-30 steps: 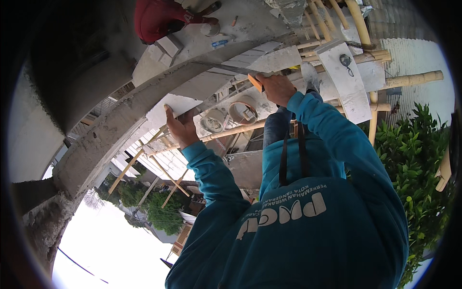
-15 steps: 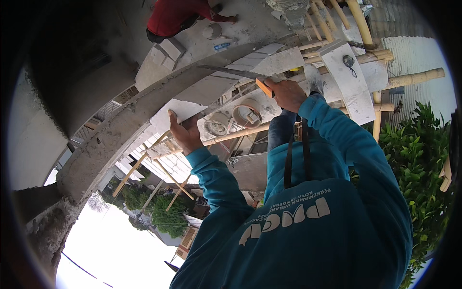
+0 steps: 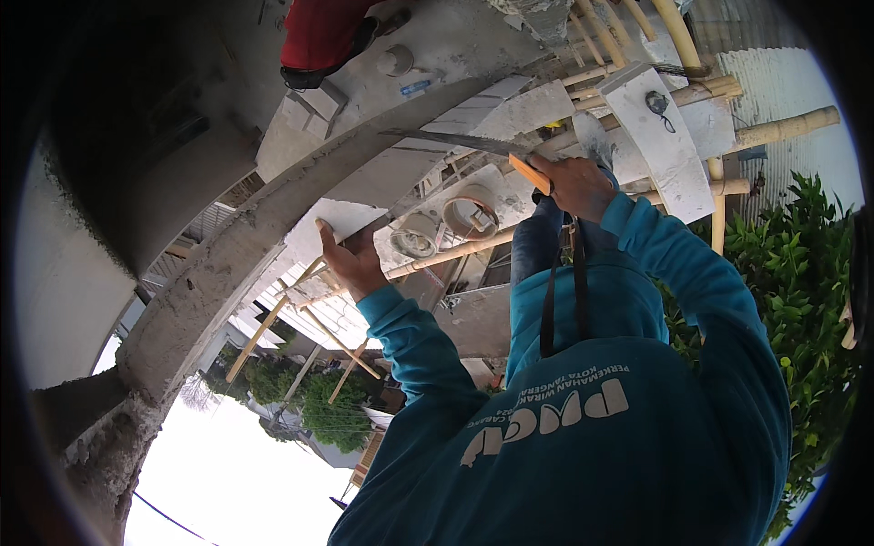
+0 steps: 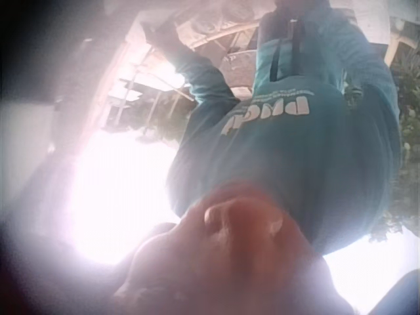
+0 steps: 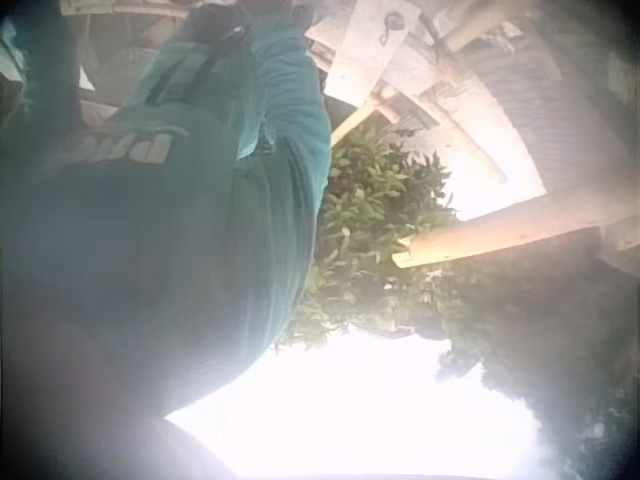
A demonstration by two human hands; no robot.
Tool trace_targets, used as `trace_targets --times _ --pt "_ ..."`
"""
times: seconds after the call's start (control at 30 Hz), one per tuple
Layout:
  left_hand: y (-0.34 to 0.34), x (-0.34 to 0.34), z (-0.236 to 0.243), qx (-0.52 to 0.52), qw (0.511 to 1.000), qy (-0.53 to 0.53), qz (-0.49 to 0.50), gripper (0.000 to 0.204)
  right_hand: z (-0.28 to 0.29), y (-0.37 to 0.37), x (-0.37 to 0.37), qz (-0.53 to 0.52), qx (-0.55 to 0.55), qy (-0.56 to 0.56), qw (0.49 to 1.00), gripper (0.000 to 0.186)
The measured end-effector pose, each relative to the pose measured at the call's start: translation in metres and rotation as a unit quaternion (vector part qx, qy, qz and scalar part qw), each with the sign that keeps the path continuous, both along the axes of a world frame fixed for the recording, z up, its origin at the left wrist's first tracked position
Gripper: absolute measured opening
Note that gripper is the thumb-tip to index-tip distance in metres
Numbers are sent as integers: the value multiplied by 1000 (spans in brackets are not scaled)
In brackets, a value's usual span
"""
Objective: The person handles white rectangular tiles on a bamboo scaffold, applies mortar to the back of a tile with a trowel, and places the tile against a wall. The person also uses a hammer to tap the tile into position.
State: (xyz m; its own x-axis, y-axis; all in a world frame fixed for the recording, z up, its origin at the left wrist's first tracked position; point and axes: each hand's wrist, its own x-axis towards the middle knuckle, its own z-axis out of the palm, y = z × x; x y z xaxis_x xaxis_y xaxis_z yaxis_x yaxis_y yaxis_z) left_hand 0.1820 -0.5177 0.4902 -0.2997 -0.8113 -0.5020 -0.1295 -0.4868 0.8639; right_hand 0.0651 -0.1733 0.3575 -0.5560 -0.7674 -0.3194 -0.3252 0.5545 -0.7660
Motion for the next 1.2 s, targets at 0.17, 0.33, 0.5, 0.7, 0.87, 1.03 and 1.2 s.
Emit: trace_targets --times 0.17,0.33,0.5,0.7,0.87,1.03,1.2 --pt "9 -12 7 -16 1000 0 -6 45 -9 22 -5 6 1 -13 1000 45" --pt "2 -6 5 3 1000 -9 -24 50 -39 -50 7 21 12 7 1000 41" --pt "2 -1 1 6 1000 -3 7 49 11 13 -4 10 34 -44 998 41" --pt "8 -13 5 -19 1000 -5 -11 45 -37 -59 1 36 49 -1 998 46" --pt "7 -13 6 -20 1000 -10 10 42 -32 -56 -8 24 11 13 1000 46" --pt "9 -9 4 -13 1000 8 4 41 11 26 -7 -12 15 -21 1000 40" --pt "11 -14 6 -25 999 -13 -15 44 -34 -66 -16 33 17 14 999 45"
